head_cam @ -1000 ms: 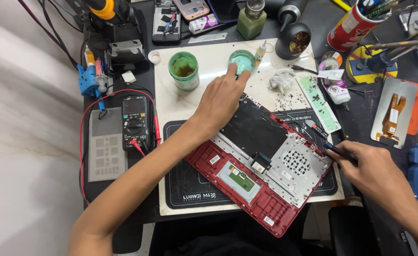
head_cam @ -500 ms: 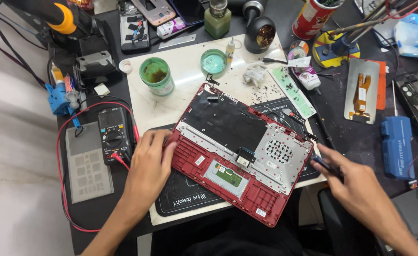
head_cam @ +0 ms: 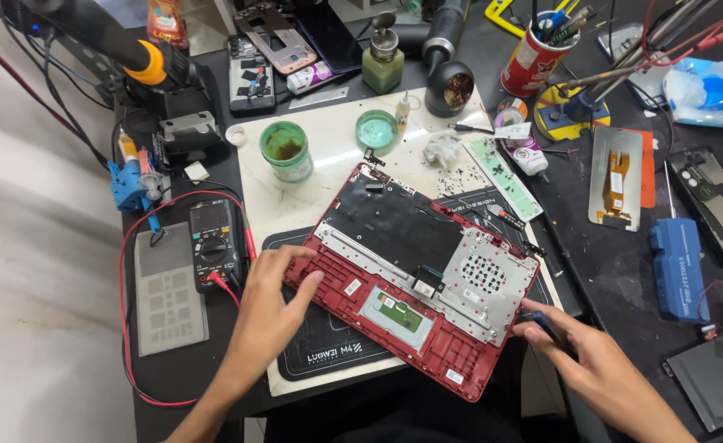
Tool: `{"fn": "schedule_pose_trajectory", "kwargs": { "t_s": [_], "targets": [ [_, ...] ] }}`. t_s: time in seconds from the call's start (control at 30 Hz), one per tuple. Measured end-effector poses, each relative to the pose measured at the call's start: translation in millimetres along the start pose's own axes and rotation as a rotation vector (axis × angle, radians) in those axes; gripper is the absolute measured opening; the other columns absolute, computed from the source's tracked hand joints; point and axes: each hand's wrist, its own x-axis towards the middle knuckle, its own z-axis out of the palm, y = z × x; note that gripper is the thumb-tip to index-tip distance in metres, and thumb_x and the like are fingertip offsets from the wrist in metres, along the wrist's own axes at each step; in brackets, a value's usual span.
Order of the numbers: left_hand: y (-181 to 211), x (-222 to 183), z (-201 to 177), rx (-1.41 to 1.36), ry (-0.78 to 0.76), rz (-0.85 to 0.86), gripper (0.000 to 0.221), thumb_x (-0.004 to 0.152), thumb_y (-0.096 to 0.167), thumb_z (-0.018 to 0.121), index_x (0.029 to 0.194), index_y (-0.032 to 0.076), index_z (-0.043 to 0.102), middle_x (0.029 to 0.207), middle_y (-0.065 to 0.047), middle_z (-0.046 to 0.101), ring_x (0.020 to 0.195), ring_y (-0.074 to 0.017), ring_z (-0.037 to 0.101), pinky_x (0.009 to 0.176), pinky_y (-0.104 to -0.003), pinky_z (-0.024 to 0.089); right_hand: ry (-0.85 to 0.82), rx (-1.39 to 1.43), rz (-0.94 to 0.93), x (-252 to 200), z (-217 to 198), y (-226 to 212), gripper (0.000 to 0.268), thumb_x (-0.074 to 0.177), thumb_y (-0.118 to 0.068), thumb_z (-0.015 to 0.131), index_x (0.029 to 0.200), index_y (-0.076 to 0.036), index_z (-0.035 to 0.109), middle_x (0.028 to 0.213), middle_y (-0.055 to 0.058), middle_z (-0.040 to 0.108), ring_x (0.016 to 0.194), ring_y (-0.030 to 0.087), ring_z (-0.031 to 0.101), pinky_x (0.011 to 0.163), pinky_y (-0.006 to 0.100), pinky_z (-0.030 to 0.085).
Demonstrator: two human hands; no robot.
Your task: The person unscrews and removes components from the interior of a laptop chassis using a screwdriver, then aligns and attaches a thin black cable along the edge of the laptop lid.
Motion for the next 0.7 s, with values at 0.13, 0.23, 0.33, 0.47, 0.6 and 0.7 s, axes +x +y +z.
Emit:
{"fn": "schedule_pose_trajectory", "kwargs": {
  "t_s": [0.13,0.23,0.33,0.47,0.6,0.7],
  "targets": [
    [-11.9,9.3,-5.5,-0.505,-0.097,-0.260,0.036,0.092,0.016,0.072,0.127,0.005,0.065,0.105,-0.013,0.068,0.095,-0.0201,0.058,0.086,-0.034,0.046,-0.105,0.153,-0.256,0.1,-3.4,21.6,0.057,0.102,-0.027,0.059,0.152,-0.002,0.048,0.119,0.010,0.076,0.112,0.015,0.068,0.096,0.029,0.047],
    [-10.4,7.9,-9.6,-0.990,-0.022,-0.454,0.049,0.089,0.010,0.068,0.136,0.007,0.054,0.112,-0.009,0.067,0.107,-0.0142,0.063,0.097,-0.031,0.047,-0.139,0.292,-0.071,-3.5,-2.9,26.0,0.059,0.103,-0.026,0.060,0.157,-0.010,0.046,0.106,0.010,0.067,0.076,0.011,0.050,0.065,0.026,0.038],
    [-5.0,7.0,-6.3,-1.223,0.039,-0.556,0.048,0.088,0.009,0.065,0.134,0.004,0.054,0.114,-0.013,0.070,0.107,-0.0176,0.064,0.099,-0.035,0.047,-0.166,0.508,0.098,-8.3,-5.8,23.7,0.062,0.100,-0.025,0.060,0.158,-0.016,0.040,0.106,0.007,0.069,0.053,0.007,0.034,0.043,0.025,0.028],
    [-2.0,-3.3,5.2,-1.355,0.002,-0.566,0.040,0.091,0.010,0.063,0.128,-0.003,0.060,0.120,-0.012,0.070,0.110,-0.0185,0.064,0.102,-0.036,0.047,-0.193,0.696,0.098,-8.8,-12.0,25.2,0.061,0.099,-0.023,0.059,0.156,-0.013,0.039,0.116,0.007,0.075,0.049,0.005,0.031,0.039,0.023,0.024],
    [6.8,-27.7,32.0,-1.412,-0.078,-0.616,0.026,0.096,0.009,0.065,0.118,-0.003,0.059,0.119,-0.013,0.070,0.110,-0.0211,0.065,0.103,-0.041,0.048,-0.193,0.705,0.111,-6.4,-12.2,24.9,0.060,0.098,-0.021,0.060,0.154,-0.011,0.040,0.112,0.009,0.076,0.048,0.005,0.031,0.040,0.024,0.025],
    [24.1,-34.5,47.5,-1.370,-0.235,-0.658,0.028,0.096,0.014,0.063,0.117,-0.004,0.063,0.117,-0.013,0.073,0.107,-0.0196,0.067,0.101,-0.041,0.051,-0.182,0.605,0.089,-11.0,-9.2,18.6,0.063,0.098,-0.020,0.062,0.156,-0.012,0.039,0.107,0.009,0.076,0.053,0.005,0.036,0.043,0.023,0.029]
  ]
}}
